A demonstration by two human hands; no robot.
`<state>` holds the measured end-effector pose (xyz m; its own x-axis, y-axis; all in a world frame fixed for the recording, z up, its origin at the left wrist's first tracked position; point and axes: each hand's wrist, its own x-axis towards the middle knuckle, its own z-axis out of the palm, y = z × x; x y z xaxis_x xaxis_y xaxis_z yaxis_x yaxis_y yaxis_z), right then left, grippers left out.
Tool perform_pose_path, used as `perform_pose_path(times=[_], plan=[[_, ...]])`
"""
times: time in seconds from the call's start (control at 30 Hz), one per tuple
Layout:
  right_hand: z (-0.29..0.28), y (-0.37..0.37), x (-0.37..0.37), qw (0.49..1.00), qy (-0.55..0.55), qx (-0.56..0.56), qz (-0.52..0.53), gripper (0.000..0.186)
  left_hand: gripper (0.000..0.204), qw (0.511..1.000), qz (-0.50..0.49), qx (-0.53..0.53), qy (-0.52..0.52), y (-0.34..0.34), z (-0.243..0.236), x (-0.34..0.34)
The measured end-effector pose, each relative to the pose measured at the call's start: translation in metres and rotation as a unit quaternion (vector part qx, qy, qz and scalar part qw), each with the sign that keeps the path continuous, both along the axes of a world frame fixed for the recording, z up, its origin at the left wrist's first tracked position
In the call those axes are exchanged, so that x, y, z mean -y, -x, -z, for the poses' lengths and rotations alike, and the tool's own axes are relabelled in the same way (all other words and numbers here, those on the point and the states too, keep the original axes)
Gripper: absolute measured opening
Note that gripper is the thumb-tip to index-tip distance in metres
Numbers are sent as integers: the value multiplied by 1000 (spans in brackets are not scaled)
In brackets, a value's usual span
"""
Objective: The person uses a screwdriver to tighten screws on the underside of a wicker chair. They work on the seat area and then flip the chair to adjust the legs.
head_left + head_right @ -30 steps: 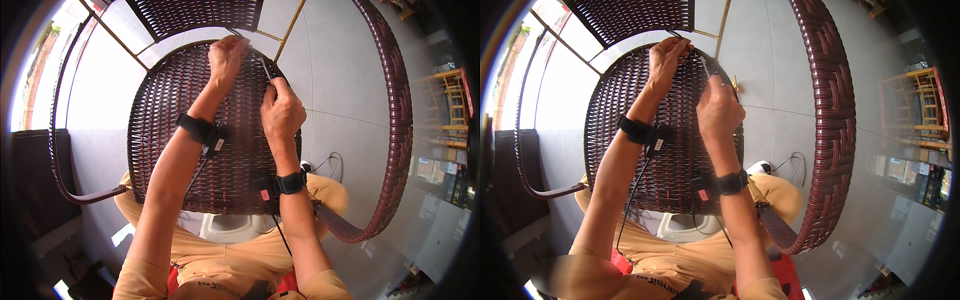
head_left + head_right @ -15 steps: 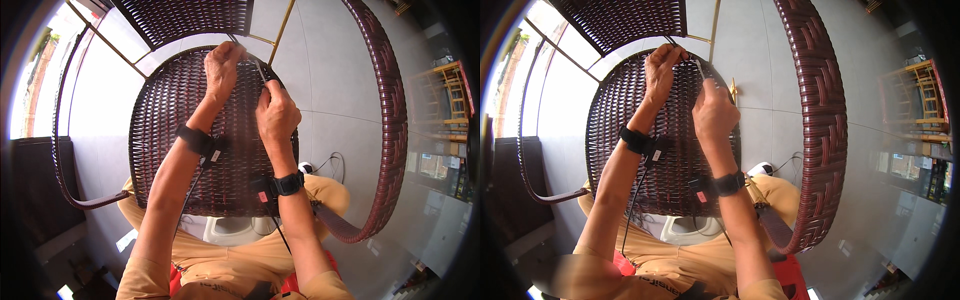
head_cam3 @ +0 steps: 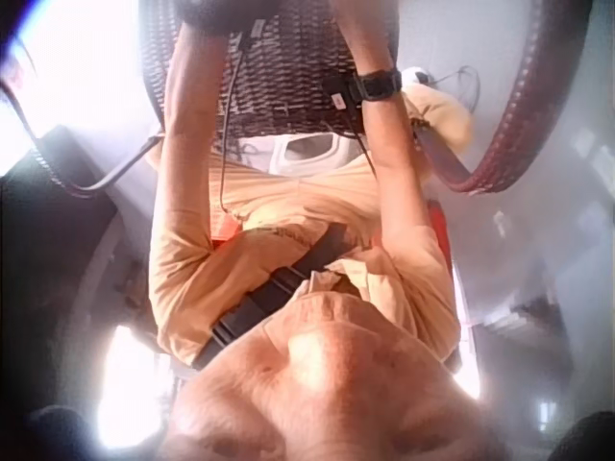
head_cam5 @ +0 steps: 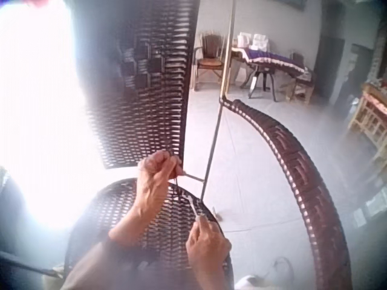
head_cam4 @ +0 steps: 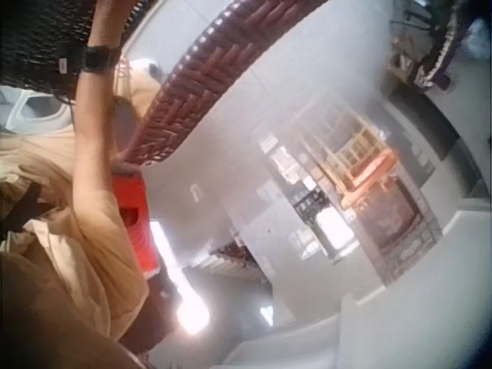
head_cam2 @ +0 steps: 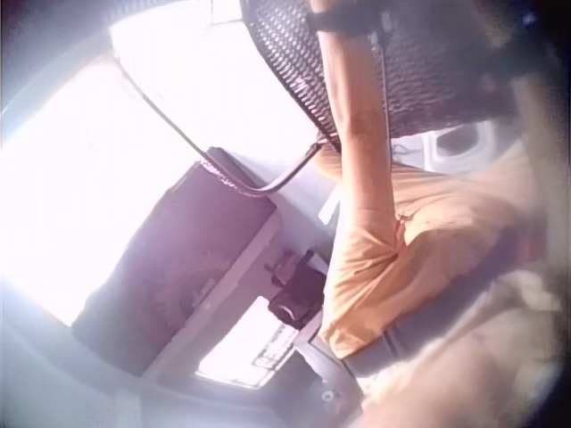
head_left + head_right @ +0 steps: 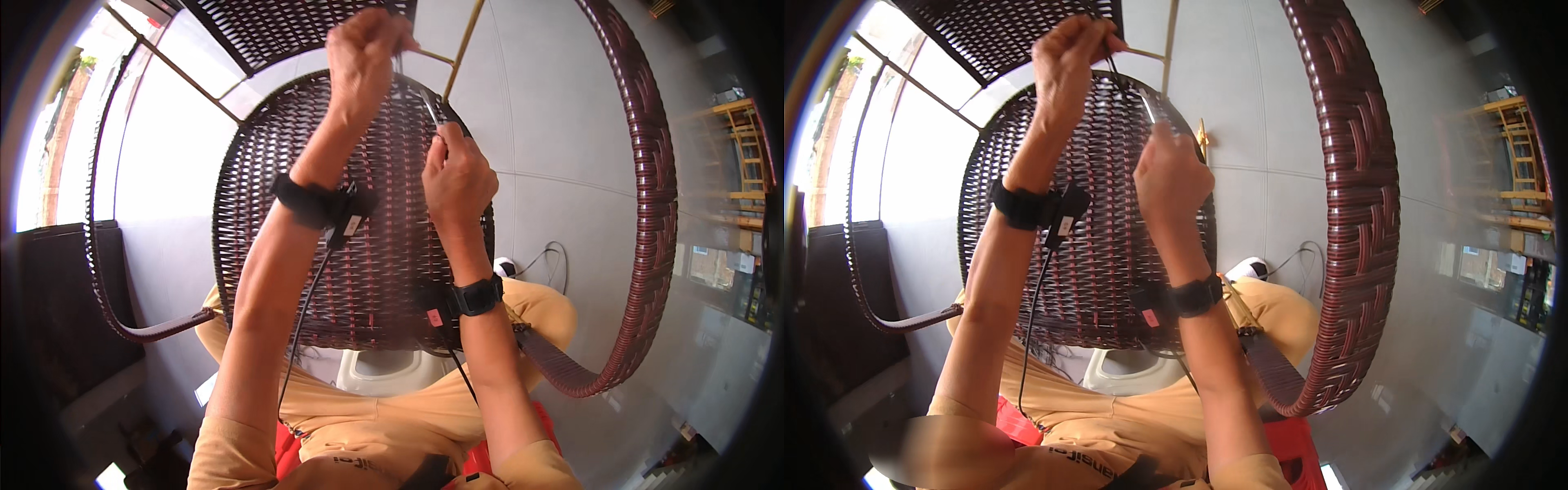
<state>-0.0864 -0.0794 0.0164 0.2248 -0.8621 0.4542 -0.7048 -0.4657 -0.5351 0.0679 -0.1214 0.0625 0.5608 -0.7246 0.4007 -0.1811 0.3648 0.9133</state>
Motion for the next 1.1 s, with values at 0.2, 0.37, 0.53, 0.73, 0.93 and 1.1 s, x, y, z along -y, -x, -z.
perform_pose_path(times=[0.2, 0.37, 0.53, 0.73, 0.93, 1.1], plan=[[4, 3, 1, 999, -27, -26, 10, 2, 20, 989, 116, -87, -15, 13, 1, -44], [2, 1, 0, 1000, -10, -13, -8, 2, 21, 978, 97, -169, -73, 13, 30, -80], [0, 4, 4, 1000, -9, -10, -13, 3, 21, 971, 72, -222, -43, 21, 28, -84], [-29, 6, 7, 989, -123, 71, -43, 8, 19, 977, 5, -208, -54, 25, 36, -89], [-47, -3, 20, 989, -130, -40, -59, 8, 21, 965, 0, -235, -117, 25, 44, -86], [-41, -7, 21, 989, -113, -61, -73, 8, 20, 965, 1, -200, -169, 22, 44, -82]])
